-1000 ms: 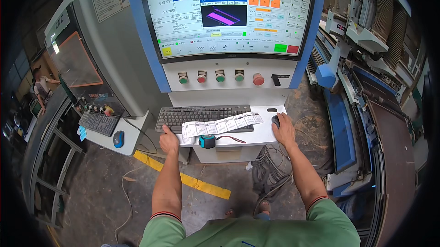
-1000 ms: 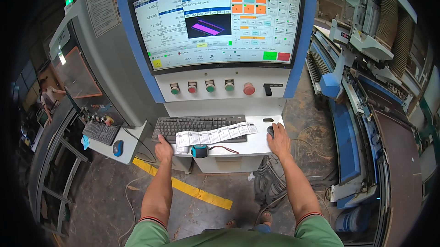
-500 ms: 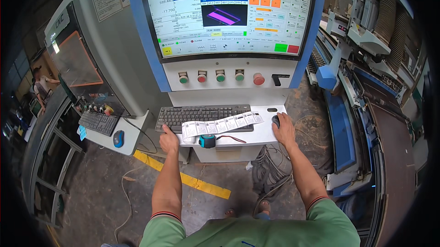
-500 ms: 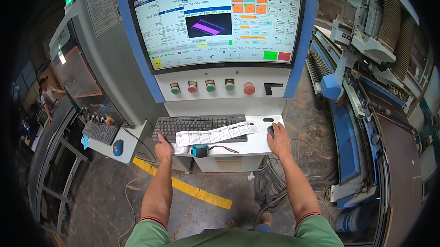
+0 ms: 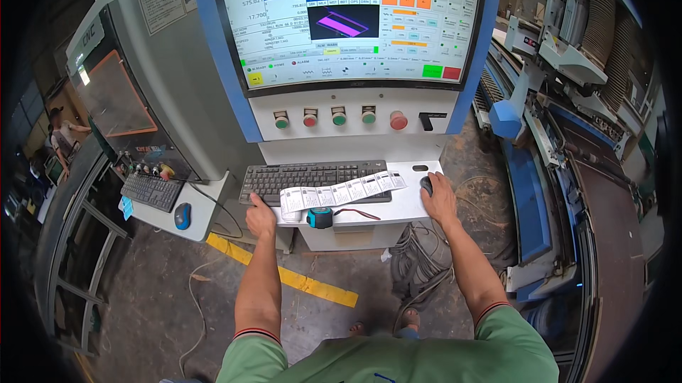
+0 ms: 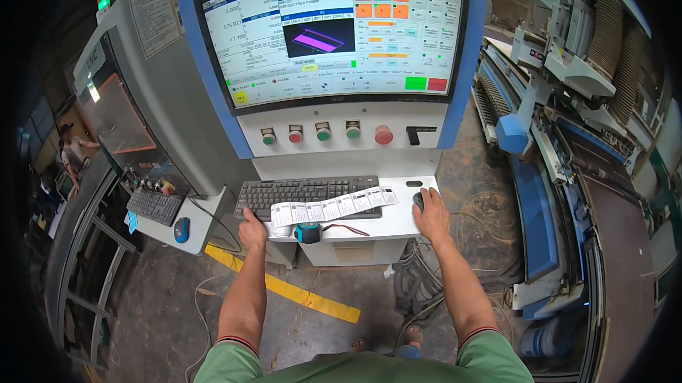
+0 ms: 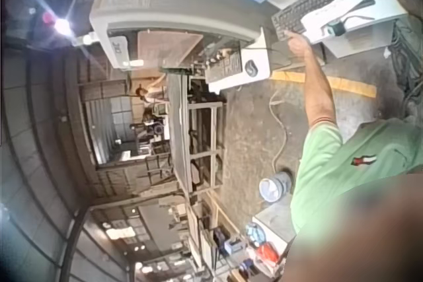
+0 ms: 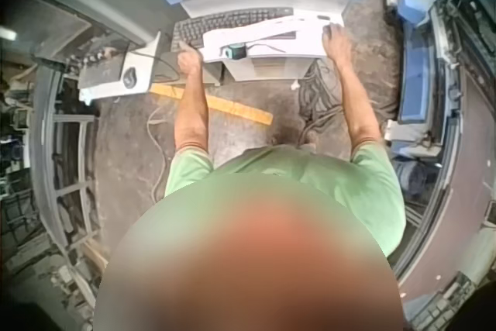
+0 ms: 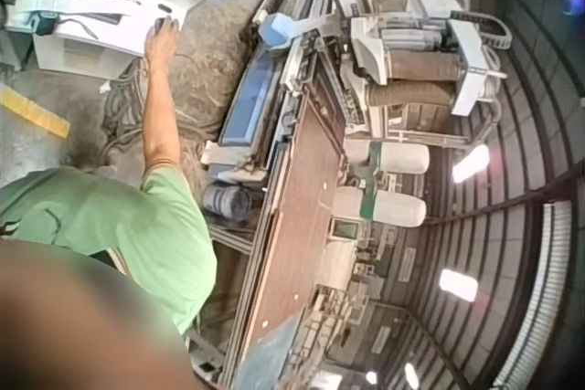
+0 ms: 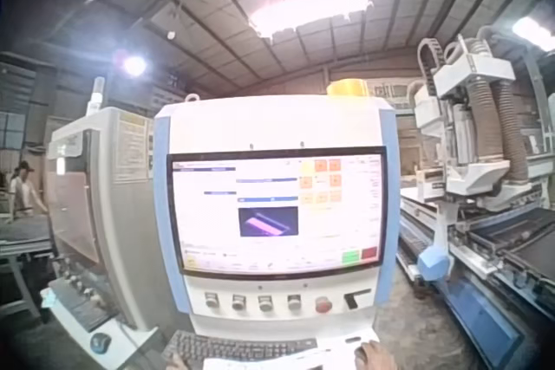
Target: Operating a computerized industrial machine, including using the control console and managing material on the machine bed.
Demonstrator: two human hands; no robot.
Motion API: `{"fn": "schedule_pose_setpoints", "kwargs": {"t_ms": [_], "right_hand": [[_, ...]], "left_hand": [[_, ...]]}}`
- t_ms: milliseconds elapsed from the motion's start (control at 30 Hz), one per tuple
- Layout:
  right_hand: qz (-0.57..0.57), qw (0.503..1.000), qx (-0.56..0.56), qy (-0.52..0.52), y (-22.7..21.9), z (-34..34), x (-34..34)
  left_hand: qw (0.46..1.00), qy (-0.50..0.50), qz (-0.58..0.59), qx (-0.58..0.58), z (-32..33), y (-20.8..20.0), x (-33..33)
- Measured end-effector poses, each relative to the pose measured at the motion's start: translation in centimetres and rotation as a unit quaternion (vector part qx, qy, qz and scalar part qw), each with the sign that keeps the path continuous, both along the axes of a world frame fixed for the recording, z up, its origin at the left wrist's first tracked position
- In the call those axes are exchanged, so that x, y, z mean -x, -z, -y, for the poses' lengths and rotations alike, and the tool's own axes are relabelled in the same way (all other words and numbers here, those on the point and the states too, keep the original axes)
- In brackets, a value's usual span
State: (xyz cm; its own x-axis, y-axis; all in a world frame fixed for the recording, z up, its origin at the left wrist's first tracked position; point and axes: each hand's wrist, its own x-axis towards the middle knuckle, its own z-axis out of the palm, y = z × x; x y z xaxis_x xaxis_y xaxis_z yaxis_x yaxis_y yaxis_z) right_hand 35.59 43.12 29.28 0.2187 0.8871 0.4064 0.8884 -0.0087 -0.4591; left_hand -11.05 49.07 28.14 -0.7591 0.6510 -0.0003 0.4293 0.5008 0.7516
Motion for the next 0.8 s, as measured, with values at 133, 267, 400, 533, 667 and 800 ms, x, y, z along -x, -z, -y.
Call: {"fn": "schedule_pose_setpoints", "kwargs": {"t_ms": [133, 267, 400, 533, 667, 800], "right_hand": [[0.029, 0.999, -0.020, 0.000, 0.55, -0.32, -0.34], [0.025, 1.000, -0.009, 0.003, 0.55, -0.28, -0.36], [0.023, 1.000, -0.012, 0.001, 0.51, -0.28, -0.54], [0.023, 1.000, -0.013, 0.003, 0.55, -0.29, -0.48], [0.022, 1.000, -0.011, 0.001, 0.54, -0.40, -0.50], [0.022, 1.000, -0.010, 0.002, 0.45, -0.51, -0.52]], "left_hand": [[1.000, 0.002, 0.002, -0.002, -0.03, 0.05, 0.04], [1.000, 0.000, 0.001, -0.002, 0.04, -0.09, -0.11], [1.000, 0.004, 0.004, 0.007, 0.00, -0.18, -0.26], [1.000, 0.004, 0.001, 0.008, -0.03, -0.16, -0.16], [1.000, 0.000, 0.006, 0.005, -0.06, -0.12, -0.17], [1.000, -0.002, 0.003, 0.006, -0.20, -0.14, -0.16]]}}
